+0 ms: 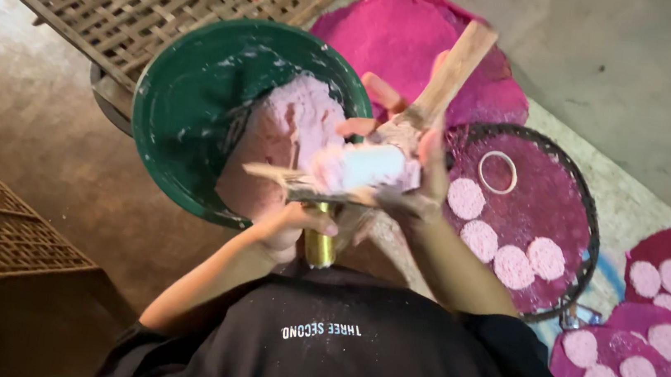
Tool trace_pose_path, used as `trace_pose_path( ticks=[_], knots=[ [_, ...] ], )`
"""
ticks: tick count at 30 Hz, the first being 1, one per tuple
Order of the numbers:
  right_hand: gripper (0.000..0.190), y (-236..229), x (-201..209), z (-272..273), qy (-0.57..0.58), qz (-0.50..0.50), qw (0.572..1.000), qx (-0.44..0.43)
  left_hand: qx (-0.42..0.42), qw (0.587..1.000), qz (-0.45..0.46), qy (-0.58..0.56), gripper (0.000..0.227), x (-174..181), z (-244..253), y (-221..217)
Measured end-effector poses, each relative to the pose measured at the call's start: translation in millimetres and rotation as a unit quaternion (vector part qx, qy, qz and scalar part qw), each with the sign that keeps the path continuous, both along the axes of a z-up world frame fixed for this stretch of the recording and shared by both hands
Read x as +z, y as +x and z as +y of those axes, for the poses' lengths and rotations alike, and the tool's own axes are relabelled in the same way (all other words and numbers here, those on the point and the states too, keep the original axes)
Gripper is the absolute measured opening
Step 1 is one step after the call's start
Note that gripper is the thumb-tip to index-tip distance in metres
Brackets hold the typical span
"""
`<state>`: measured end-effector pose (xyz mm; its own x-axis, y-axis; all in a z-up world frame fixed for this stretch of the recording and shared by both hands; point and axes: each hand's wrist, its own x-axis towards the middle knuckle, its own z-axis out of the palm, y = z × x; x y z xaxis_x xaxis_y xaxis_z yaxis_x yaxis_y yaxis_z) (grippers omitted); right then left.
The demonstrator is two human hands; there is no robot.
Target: The person uses a manual press to form pink dough into small round discs. They scoop dough from a green bucket, load it into the press, and eject the formed discs onto a pink mat. The person repeats this process to create multiple rows of finished discs.
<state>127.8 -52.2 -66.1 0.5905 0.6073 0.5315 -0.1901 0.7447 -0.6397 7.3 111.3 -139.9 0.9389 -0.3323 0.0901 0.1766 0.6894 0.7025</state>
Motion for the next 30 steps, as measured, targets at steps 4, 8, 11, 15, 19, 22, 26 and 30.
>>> trace_pose_path(
  ticks=[4, 8, 11, 15, 19, 22, 26, 30],
  knots=[
    [0.072, -18.0, 41.8, -55.0, -0.129, -0.146, 0.970, -0.142, 0.144, 0.912, -0.139, 0.358, 0.045, 29.6, -6.6, 1.0],
    [0.020, -39.4, 47.2, -116.5, -0.266, -0.431, 0.831, -0.232, 0.095, 0.725, -0.241, 0.638, 0.032, 54.2, -21.5, 2.7],
    [0.038, -56.8, 33.2, -146.4, -0.211, -0.621, 0.707, -0.264, -0.019, 0.791, -0.122, 0.599, 0.039, 61.7, -42.2, -4.7],
    [0.046, -84.2, 13.6, -165.4, -0.302, -0.549, 0.724, -0.288, -0.067, 0.840, -0.154, 0.516, 0.020, 42.8, -98.9, -5.9],
    [0.060, -91.6, 3.9, -188.3, -0.391, -0.456, 0.707, -0.373, -0.074, 0.835, -0.283, 0.466, 0.029, 30.5, -132.8, 30.1],
    [0.095, -96.5, -9.8, -230.4, -0.364, -0.303, 0.822, -0.317, -0.222, 0.848, -0.205, 0.436, 0.041, 32.7, -143.7, 51.0],
    [0.069, -97.9, -51.9, -289.3, -0.400, 0.062, 0.909, 0.100, -0.179, 0.895, -0.265, 0.310, 0.059, 25.5, -160.3, 78.3],
    [0.070, -133.0, -111.2, -318.1, -0.569, 0.152, 0.802, -0.096, -0.263, 0.859, -0.227, 0.377, 0.066, -34.2, -177.8, 166.9]
  ],
)
